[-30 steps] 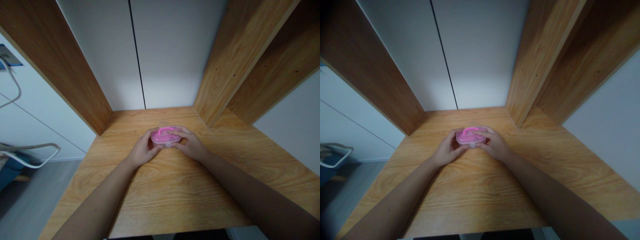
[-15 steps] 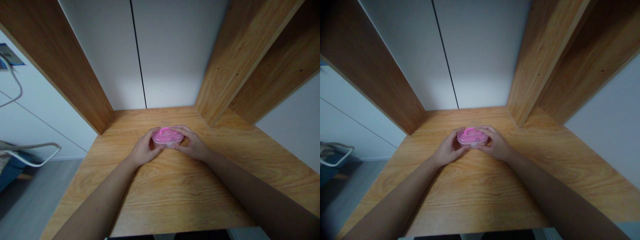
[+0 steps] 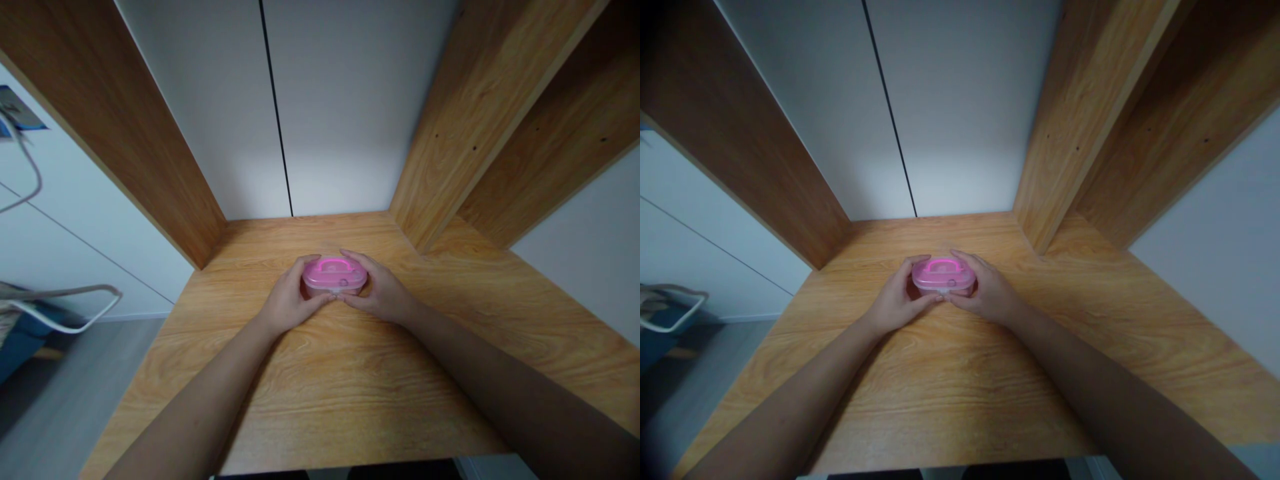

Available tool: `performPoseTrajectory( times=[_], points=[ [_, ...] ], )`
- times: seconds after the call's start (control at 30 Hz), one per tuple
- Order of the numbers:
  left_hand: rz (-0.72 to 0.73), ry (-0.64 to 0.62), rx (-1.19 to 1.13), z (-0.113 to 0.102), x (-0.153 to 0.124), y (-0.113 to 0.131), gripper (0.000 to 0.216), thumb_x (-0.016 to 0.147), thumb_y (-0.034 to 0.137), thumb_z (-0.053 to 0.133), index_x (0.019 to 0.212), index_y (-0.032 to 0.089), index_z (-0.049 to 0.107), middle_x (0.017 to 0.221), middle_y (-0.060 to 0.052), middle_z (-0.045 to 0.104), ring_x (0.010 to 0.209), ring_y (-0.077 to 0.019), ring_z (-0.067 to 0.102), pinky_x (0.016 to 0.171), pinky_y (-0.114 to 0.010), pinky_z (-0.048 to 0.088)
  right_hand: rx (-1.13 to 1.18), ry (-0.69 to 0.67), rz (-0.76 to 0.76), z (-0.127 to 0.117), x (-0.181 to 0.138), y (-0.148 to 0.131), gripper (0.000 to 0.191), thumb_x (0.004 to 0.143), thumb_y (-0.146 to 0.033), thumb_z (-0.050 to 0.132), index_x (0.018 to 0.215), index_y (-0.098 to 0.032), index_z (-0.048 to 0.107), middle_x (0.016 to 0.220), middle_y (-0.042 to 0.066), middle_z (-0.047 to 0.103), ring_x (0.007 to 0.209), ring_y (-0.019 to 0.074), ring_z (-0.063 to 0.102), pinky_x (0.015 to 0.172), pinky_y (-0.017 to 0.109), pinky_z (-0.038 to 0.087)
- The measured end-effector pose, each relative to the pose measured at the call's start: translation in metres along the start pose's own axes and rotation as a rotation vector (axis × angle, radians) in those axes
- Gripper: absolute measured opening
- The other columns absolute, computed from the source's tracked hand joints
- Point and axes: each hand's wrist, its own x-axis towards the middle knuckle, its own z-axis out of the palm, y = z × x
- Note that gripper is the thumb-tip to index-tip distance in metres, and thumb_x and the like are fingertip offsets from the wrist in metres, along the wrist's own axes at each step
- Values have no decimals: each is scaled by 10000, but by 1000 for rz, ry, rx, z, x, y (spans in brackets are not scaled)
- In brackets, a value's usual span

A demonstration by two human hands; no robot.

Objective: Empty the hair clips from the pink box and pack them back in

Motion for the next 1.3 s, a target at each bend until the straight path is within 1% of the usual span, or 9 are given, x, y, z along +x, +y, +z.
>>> performPoseTrajectory(
  times=[0.2, 0.37, 0.57, 0.77, 0.9, 1.0, 1.1, 1.17, 1.3],
  points=[
    [14, -11, 52, 0, -1, 0, 708, 802, 455, 795, 1377, 221, 454, 1387, -142, 594, 1256, -305, 609, 1077, -470, 501, -8, 24, 37, 1, 2, -4, 833, 706, -368, 829, 1454, -221, 495, 1385, 119, 627, 1230, 284, 637, 1060, 434, 525],
    [-4, -11, 97, 0, -1, 1, 709, 813, 481, 777, 1383, 215, 450, 1390, -147, 596, 1250, -313, 612, 1073, -477, 500, -20, 24, 73, 1, 5, -9, 836, 656, -326, 835, 1424, -215, 524, 1338, 113, 660, 1178, 285, 665, 1024, 427, 544],
    [4, -27, 125, 0, -1, 4, 687, 839, 476, 747, 1392, 210, 436, 1386, -156, 596, 1239, -316, 618, 1053, -474, 508, -64, 9, 98, 1, 6, -7, 836, 646, -359, 837, 1413, -223, 533, 1337, 103, 665, 1174, 282, 668, 1016, 423, 546],
    [11, -27, 152, -1, 0, 5, 685, 843, 481, 736, 1394, 206, 436, 1380, -162, 601, 1240, -323, 618, 1044, -476, 510, -128, 12, 124, -2, 7, -9, 812, 621, -371, 838, 1370, -213, 570, 1293, 99, 695, 1140, 287, 688, 1000, 422, 552],
    [7, -38, 174, -1, 0, 4, 693, 845, 497, 727, 1395, 198, 430, 1364, -170, 612, 1211, -330, 636, 1018, -484, 522, -164, 21, 109, -2, 8, -7, 804, 610, -389, 841, 1351, -221, 577, 1273, 96, 706, 1115, 295, 699, 973, 432, 565],
    [4, -36, 190, -1, 0, 4, 662, 862, 478, 706, 1394, 201, 427, 1350, -171, 622, 1193, -333, 647, 996, -487, 533, -192, 35, 97, 0, 8, -6, 785, 605, -407, 848, 1325, -225, 592, 1235, 96, 722, 1084, 303, 710, 948, 446, 575],
    [6, -29, 195, 0, -1, 4, 649, 865, 462, 702, 1394, 201, 430, 1350, -173, 624, 1194, -336, 648, 993, -490, 535, -203, 34, 105, 0, 7, -4, 775, 613, -410, 851, 1322, -237, 591, 1211, 87, 732, 1064, 301, 717, 929, 444, 582],
    [5, -21, 190, 1, -2, 4, 657, 859, 465, 712, 1391, 196, 435, 1347, -174, 625, 1194, -333, 648, 994, -488, 536, -189, 22, 88, -1, 6, -3, 777, 632, -411, 849, 1340, -240, 576, 1239, 88, 720, 1086, 298, 709, 944, 443, 577],
    [6, -14, 173, 1, -2, 2, 684, 846, 473, 735, 1398, 201, 436, 1372, -168, 609, 1234, -324, 627, 1036, -487, 517, -159, -17, -12, -6, 6, -2, 767, 721, -431, 819, 1402, -232, 528, 1333, 117, 661, 1186, 296, 659, 1022, 453, 537]
  ],
)
